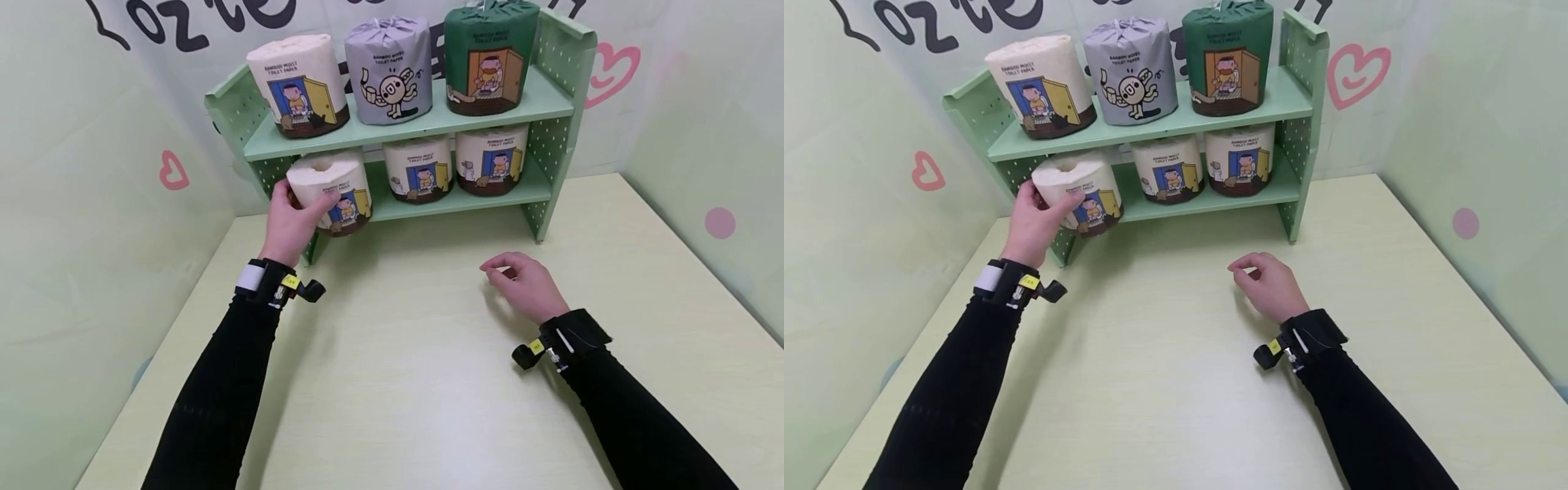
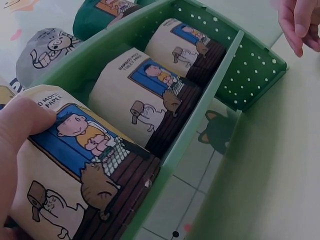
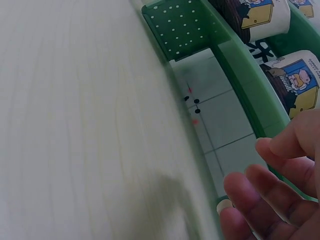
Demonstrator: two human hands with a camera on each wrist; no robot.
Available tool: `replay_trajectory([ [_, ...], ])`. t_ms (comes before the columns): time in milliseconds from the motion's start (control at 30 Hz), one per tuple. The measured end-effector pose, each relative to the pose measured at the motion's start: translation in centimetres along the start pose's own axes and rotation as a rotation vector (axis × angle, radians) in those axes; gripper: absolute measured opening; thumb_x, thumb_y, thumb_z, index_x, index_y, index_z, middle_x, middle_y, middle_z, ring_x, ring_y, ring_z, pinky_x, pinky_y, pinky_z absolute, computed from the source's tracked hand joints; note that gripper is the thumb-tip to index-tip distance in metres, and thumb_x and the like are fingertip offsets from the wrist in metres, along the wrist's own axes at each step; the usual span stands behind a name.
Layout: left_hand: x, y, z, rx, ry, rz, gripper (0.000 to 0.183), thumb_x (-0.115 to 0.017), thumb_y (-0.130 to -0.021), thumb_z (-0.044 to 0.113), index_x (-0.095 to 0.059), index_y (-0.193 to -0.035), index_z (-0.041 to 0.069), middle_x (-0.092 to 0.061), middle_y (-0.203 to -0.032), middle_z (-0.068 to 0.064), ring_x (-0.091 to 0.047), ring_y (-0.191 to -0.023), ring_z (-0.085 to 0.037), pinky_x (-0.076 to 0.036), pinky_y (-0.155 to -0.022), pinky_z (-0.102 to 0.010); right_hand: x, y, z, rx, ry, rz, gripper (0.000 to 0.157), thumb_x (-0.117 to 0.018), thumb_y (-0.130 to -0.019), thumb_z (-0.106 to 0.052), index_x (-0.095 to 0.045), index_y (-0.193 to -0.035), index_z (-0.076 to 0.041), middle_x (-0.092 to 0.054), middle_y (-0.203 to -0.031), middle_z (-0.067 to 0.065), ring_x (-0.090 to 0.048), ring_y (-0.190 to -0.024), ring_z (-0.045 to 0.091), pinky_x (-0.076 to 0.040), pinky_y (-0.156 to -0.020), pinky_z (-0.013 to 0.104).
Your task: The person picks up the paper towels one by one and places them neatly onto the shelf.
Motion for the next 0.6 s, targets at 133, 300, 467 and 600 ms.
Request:
replay_trajectory([
  [133, -0.1, -0.7, -0.3, 0.012, 0.025, 0.017, 0.091, -0.086, -0.08, 0.032, -0.023, -0.141, 0.009, -0.046, -0.135, -0.012, -0.049, -0.117, -0.019, -0.043, -0.103, -0.039, 0.0, 0.0, 0.0, -0.002, 0.004, -0.002, 0.021, -0.057, -0.101, -0.021, -0.069, -0.114, -0.01, -0.061, -0.118, 0.005, -0.058, -0.09, 0.02, -0.048, -0.072, 0.038],
  [300, -0.4, -1.6, -0.8, 0.02, -0.001, 0.021, 0.086, -0.083, -0.082, 0.036, -0.027, -0.143, 0.012, -0.046, -0.134, -0.009, -0.048, -0.117, -0.018, -0.044, -0.102, -0.038, 0.0, 0.0, 0.1, -0.005, 0.014, -0.004, 0.022, -0.056, -0.101, -0.021, -0.069, -0.115, -0.009, -0.061, -0.12, 0.006, -0.058, -0.09, 0.02, -0.048, -0.073, 0.038],
  [467, -0.5, -2.4, -0.9, 0.019, -0.032, 0.027, 0.082, -0.08, -0.084, 0.04, -0.031, -0.145, 0.013, -0.047, -0.134, -0.008, -0.048, -0.117, -0.017, -0.043, -0.102, -0.037, 0.0, -0.1, 0.1, -0.004, 0.016, -0.002, 0.022, -0.056, -0.102, -0.022, -0.069, -0.115, -0.009, -0.061, -0.12, 0.005, -0.058, -0.091, 0.02, -0.048, -0.073, 0.038],
  [600, -0.5, -2.7, -1.0, 0.023, -0.015, 0.042, 0.082, -0.079, -0.086, 0.038, -0.029, -0.146, 0.01, -0.047, -0.134, -0.009, -0.048, -0.117, -0.017, -0.044, -0.102, -0.036, 0.0, -0.1, 0.1, -0.003, 0.012, 0.001, 0.022, -0.057, -0.101, -0.022, -0.069, -0.115, -0.009, -0.061, -0.118, 0.005, -0.058, -0.09, 0.019, -0.048, -0.074, 0.038],
])
Point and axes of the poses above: each hand's wrist, its own y-axis away from the middle knuckle, its own x-axis out of the back of the hand, z = x × y, the point moved 6 cm from there along -y, towards the middle knuckle
